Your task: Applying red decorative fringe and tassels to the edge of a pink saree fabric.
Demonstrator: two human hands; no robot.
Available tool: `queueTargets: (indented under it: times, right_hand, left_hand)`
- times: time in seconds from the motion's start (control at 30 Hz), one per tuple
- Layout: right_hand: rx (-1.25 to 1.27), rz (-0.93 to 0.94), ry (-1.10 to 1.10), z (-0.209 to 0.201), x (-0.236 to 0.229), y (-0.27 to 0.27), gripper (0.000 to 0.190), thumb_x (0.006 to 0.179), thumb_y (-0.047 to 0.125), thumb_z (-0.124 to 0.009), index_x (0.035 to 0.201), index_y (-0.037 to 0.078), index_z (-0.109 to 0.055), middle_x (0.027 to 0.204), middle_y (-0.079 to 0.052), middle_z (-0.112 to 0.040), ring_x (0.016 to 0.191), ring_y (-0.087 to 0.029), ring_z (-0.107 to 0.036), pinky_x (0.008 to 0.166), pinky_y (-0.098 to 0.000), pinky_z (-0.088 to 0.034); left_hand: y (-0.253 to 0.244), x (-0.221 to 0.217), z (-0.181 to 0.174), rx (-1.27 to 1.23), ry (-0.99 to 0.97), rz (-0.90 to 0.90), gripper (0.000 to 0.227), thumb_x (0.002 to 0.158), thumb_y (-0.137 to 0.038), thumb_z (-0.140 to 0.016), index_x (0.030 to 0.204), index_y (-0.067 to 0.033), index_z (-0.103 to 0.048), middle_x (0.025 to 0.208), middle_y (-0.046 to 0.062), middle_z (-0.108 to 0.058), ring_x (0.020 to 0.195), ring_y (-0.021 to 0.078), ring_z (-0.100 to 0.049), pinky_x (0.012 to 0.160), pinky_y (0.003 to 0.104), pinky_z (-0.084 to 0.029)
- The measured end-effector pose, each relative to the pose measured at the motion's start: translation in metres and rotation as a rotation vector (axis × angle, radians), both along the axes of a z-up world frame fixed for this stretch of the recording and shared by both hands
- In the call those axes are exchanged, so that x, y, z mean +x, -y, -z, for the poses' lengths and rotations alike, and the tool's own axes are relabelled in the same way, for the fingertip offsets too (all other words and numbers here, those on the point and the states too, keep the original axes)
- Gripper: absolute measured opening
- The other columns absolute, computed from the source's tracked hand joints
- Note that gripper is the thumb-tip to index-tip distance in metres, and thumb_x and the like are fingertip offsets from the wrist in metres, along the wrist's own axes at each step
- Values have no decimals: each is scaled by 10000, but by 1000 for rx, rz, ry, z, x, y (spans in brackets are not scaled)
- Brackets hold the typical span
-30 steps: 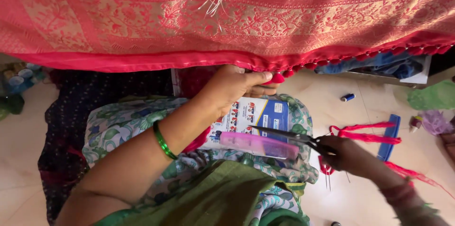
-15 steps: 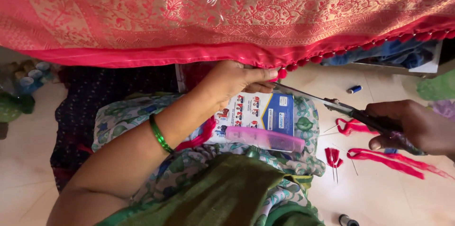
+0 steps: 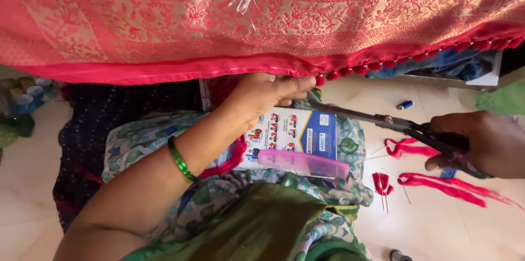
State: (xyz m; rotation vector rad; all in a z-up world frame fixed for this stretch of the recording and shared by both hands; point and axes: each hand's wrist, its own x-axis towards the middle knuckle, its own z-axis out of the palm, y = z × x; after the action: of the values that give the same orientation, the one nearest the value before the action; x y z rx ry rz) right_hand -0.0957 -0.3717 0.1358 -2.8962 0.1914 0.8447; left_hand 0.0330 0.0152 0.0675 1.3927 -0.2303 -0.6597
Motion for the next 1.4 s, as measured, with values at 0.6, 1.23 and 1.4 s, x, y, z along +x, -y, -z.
queueTargets:
  times: [0.6,1.23,1.4]
  right_hand:
    - [236,-168,65,-4,9,-20,548,659,427,-981,978,83,-699,660,-72,-639,579,-181,-526,572,-375,-479]
    - [315,-309,43,56,-6,-77,409,722,358,-922,964,101,-716,813,-113,-727,629,-304,-678,610,-437,-534]
    - [432,-320,33,147,-22,-77,392,709,319,-891,963,87,-702,836,-123,-712,759,-336,-698,690,-441,-541]
  left_hand:
    - [-7,5,7,-42,-17,6,302,860,-271,-767,1058,-45,-785,931,89,-806,806,150,-772,638,247,-514]
    - [-41,-1,15,58,109,10,473,943,-430,-657,1258,-78,-688,1228,86,-750,1102,146,-710,898,287,-541]
    - [-106,-27,42,556,336,303,427,893,-316,-730,1235,-61,-709,1160,104,-792,1063,142,-759,955,319,-587]
